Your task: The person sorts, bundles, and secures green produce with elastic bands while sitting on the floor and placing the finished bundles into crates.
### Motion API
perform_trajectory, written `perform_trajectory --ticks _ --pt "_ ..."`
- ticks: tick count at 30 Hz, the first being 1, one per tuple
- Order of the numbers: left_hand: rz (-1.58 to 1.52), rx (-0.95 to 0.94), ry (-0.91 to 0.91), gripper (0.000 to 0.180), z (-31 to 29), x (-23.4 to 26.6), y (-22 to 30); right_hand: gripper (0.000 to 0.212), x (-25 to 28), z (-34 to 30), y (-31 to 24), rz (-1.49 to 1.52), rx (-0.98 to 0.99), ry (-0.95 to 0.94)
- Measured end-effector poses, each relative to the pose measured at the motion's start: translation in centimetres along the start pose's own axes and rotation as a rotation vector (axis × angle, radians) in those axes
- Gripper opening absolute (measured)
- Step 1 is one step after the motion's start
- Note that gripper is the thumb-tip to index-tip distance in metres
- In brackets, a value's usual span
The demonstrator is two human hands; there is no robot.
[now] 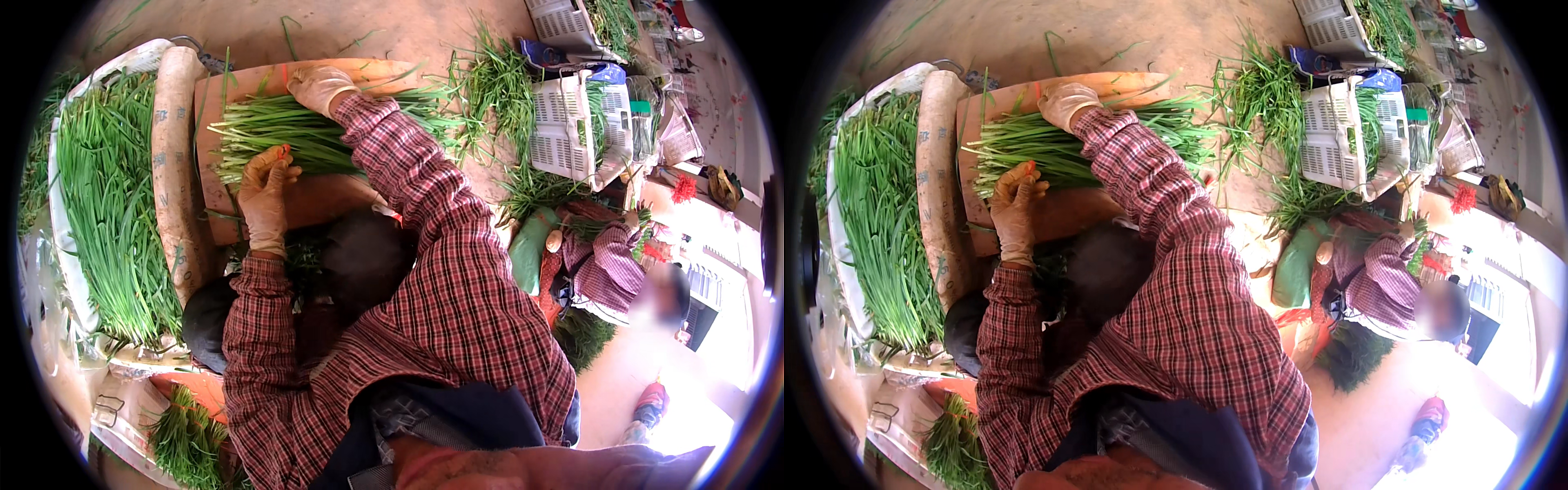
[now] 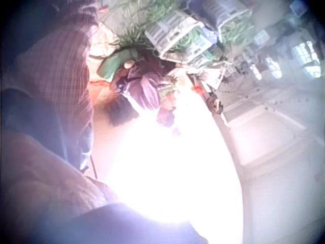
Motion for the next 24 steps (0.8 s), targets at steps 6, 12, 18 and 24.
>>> perform_trajectory --ticks 6,12,18,24 --pt "0.017 -0.009 -0.074 0.019 -1.3 -1.3 -0.6 0.039 0.5 0.4 -0.7 -0.107 -0.199 -0.078" --pt "0.177 -0.029 -0.153 0.014 -3.2 -2.3 -1.1 0.041 -0.1 -0.1 0.2 -0.009 -0.152 -0.017" --pt "0.900 -0.613 0.036 0.014 -6.0 -2.3 3.8 0.034 1.1 -0.7 -1.4 -0.065 -0.042 -0.008" --pt "1.035 -0.583 0.221 0.014 -4.9 -2.2 5.8 0.027 0.5 -0.1 -1.5 -0.048 0.077 0.022"
Point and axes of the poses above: each hand's wrist, its own z-axis towards the middle knuckle, its own x-axis out of the back of the hand, y = z × x, the point moved 8 cm from there along z, towards the middle knuckle, and after that the axes turned 11 degrees about x, right-handed, at the moved point
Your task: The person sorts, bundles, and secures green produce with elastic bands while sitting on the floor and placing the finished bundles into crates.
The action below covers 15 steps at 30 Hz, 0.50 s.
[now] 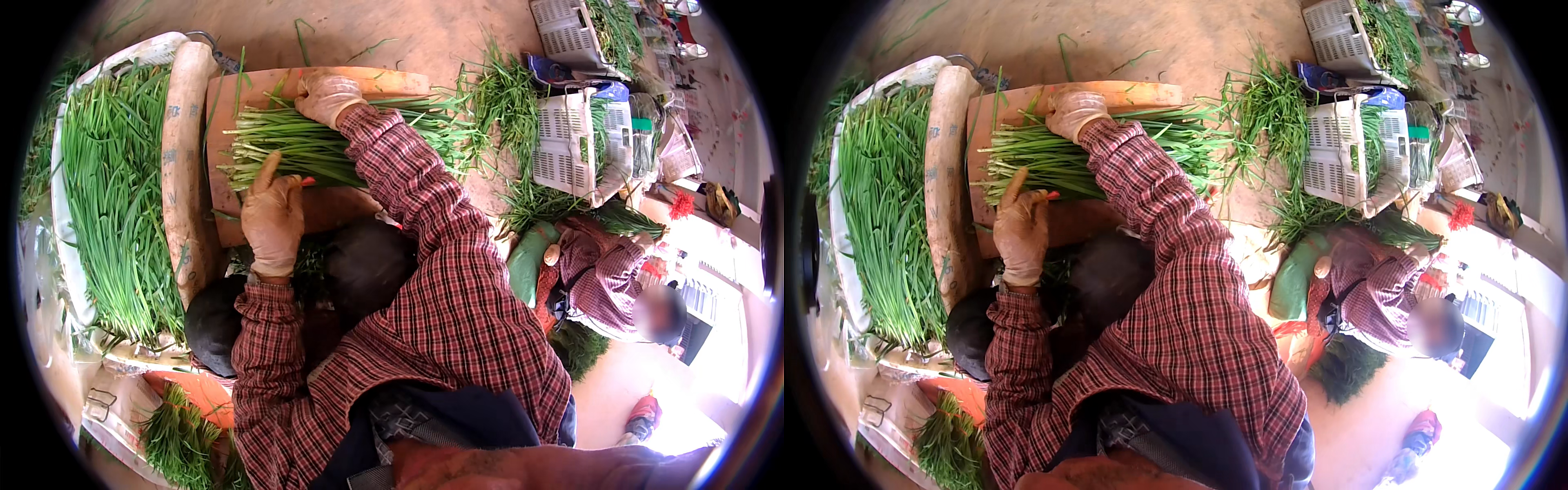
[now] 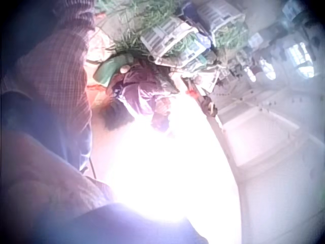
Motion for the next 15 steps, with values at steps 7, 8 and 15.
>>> perform_trajectory --ticks 7,8,15 --pt "-0.011 -0.040 0.069 0.012 0.1 0.5 -0.1 0.039 -0.3 -0.7 2.3 0.210 -0.176 0.077" --pt "-0.014 -0.049 0.058 0.012 0.0 0.2 0.1 0.039 -0.5 -0.5 2.7 0.227 -0.184 0.075" --pt "-0.270 0.027 -0.035 0.016 0.0 -0.9 -0.6 0.041 0.5 -0.6 1.1 0.057 -0.312 -0.041"
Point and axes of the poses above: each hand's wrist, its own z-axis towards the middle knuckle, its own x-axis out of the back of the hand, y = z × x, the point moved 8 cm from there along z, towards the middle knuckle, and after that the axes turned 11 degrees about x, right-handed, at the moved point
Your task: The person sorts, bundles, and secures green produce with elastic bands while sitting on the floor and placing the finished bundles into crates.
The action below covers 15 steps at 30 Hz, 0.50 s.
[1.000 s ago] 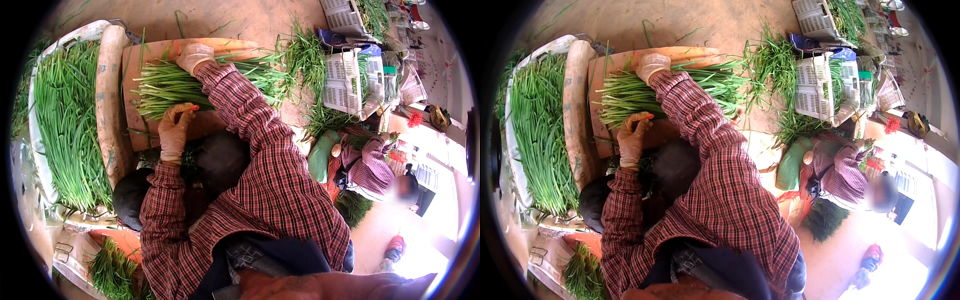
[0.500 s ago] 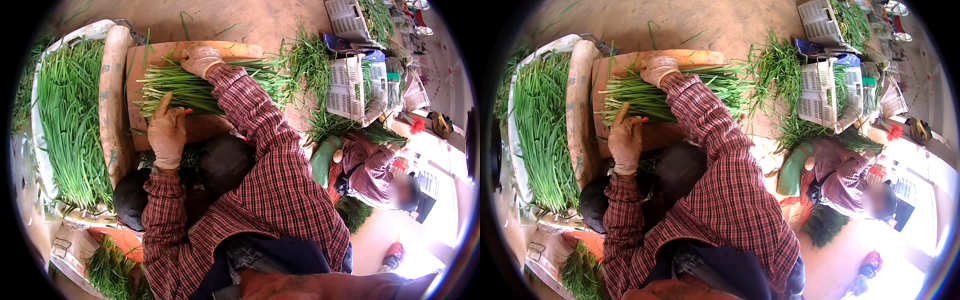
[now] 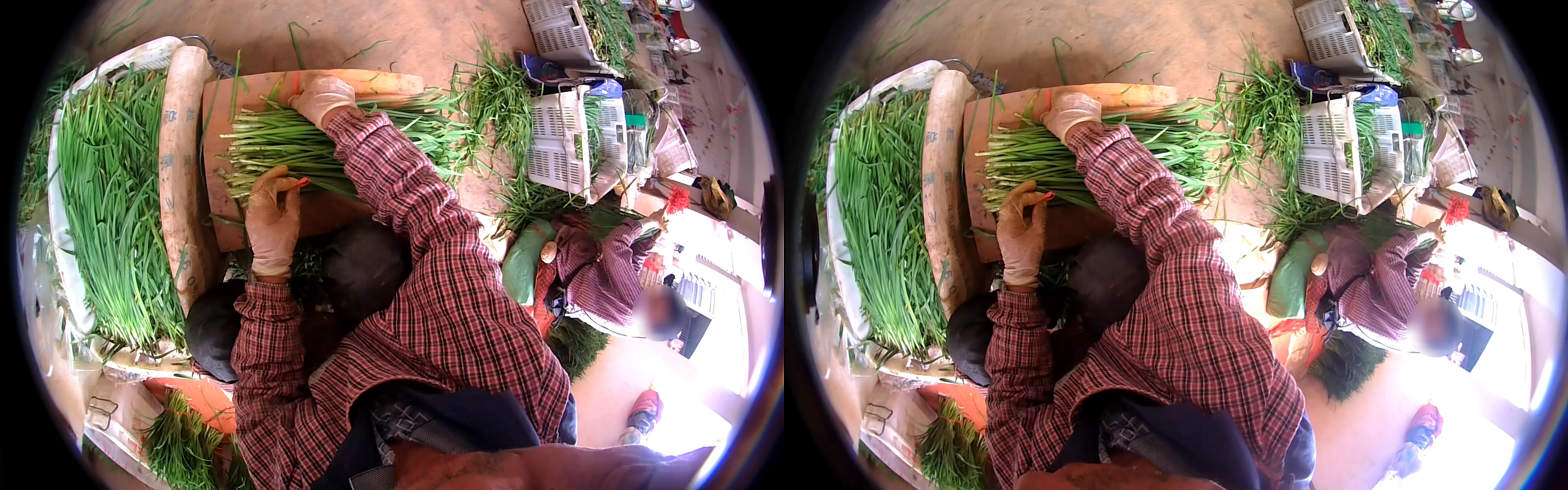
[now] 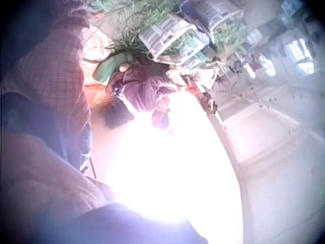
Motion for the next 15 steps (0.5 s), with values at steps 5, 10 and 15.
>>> perform_trajectory --ticks 5,10,15 --pt "-0.155 0.029 -0.104 0.019 -1.5 -0.8 -0.3 0.041 -1.3 1.3 -0.2 -0.026 0.047 -0.019" --pt "-0.085 -0.051 -0.112 0.015 -1.8 -1.5 0.5 0.038 0.1 -0.1 -1.4 -0.125 0.266 0.209" --pt "-0.155 -0.076 -0.161 0.014 0.3 -1.9 0.4 0.036 -1.4 1.3 -0.3 -0.035 0.241 0.225"
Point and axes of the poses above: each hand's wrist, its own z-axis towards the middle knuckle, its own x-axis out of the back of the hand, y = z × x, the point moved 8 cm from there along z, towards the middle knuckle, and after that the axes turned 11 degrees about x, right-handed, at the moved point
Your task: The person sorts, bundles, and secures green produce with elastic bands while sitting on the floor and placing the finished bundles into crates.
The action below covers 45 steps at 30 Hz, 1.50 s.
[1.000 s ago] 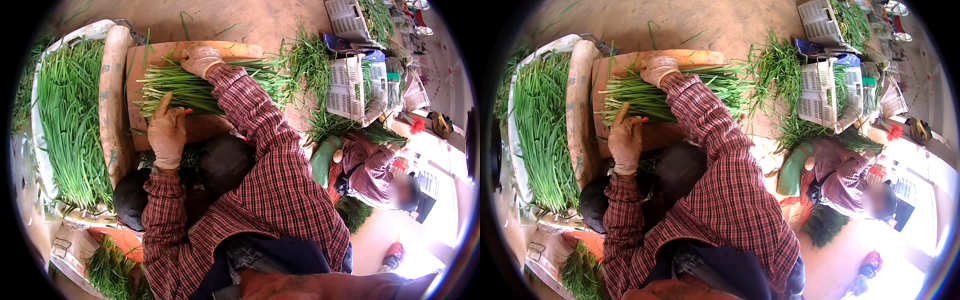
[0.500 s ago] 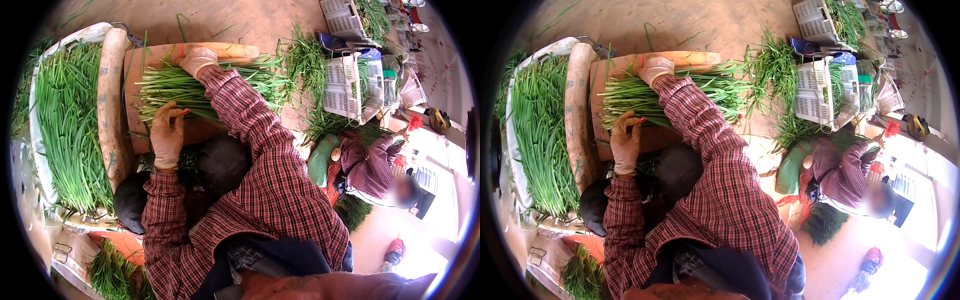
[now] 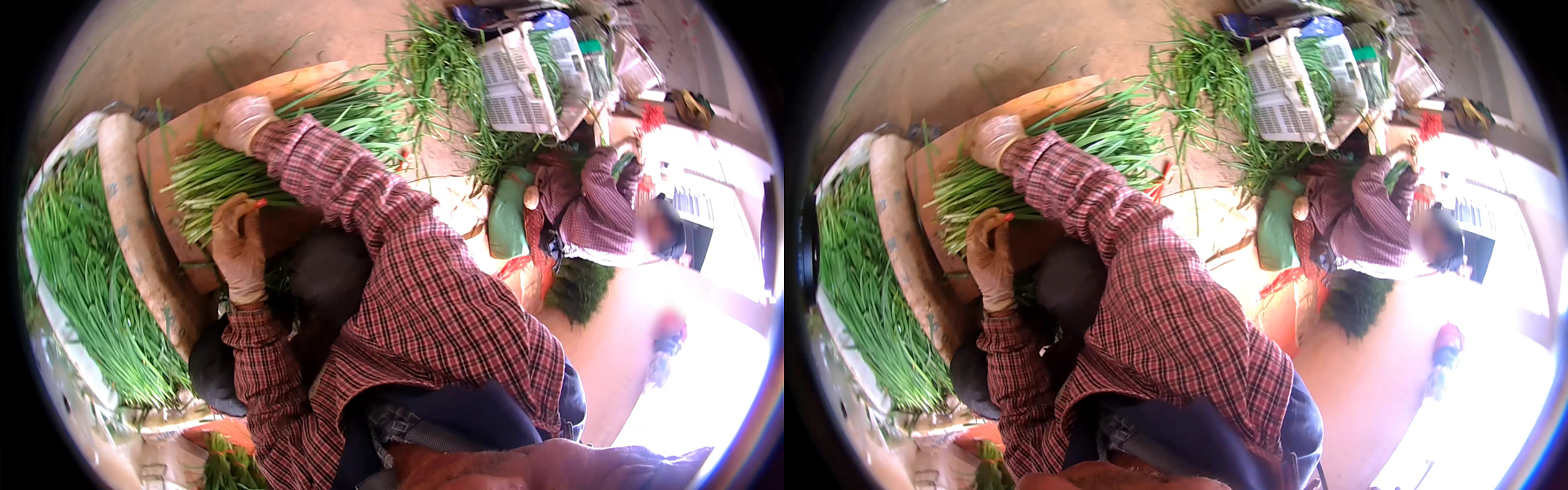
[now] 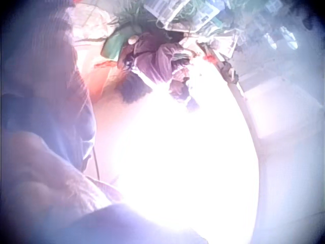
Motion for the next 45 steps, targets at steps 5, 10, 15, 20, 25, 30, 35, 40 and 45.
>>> perform_trajectory --ticks 5,10,15,20,25,30,35,40,45 --pt "-0.239 0.237 0.047 0.008 0.4 0.4 -3.7 0.033 1.3 -1.0 -1.5 0.017 -0.107 -0.122" --pt "-0.402 0.484 0.045 0.007 1.9 -1.9 -5.4 0.029 -2.2 1.4 2.7 -0.034 -0.222 -0.139" --pt "-0.330 0.560 0.067 0.011 1.4 0.4 -4.3 0.036 -1.0 0.4 -1.1 -0.008 -0.100 -0.128" --pt "-0.359 0.560 0.007 0.009 1.4 0.1 -5.5 0.034 0.8 -1.0 -1.1 -0.023 -0.056 -0.045" --pt "-0.399 0.561 0.003 0.011 0.6 0.0 -5.2 0.026 1.3 -2.7 -0.8 0.339 0.001 0.089" --pt "-0.404 0.367 0.061 0.023 1.0 -0.3 -1.9 0.019 0.7 -3.7 0.2 0.632 -0.013 0.096" --pt "-0.449 0.381 0.039 0.033 2.4 -0.1 -1.9 0.012 2.6 -5.9 -1.9 0.751 0.239 0.285" --pt "-0.553 0.506 0.122 0.033 2.3 0.7 -4.1 0.014 3.8 -8.7 -3.2 0.529 0.496 0.361" --pt "-0.648 0.405 0.182 0.030 1.7 0.9 -4.8 0.015 3.9 -9.2 -3.6 0.415 0.603 0.421"
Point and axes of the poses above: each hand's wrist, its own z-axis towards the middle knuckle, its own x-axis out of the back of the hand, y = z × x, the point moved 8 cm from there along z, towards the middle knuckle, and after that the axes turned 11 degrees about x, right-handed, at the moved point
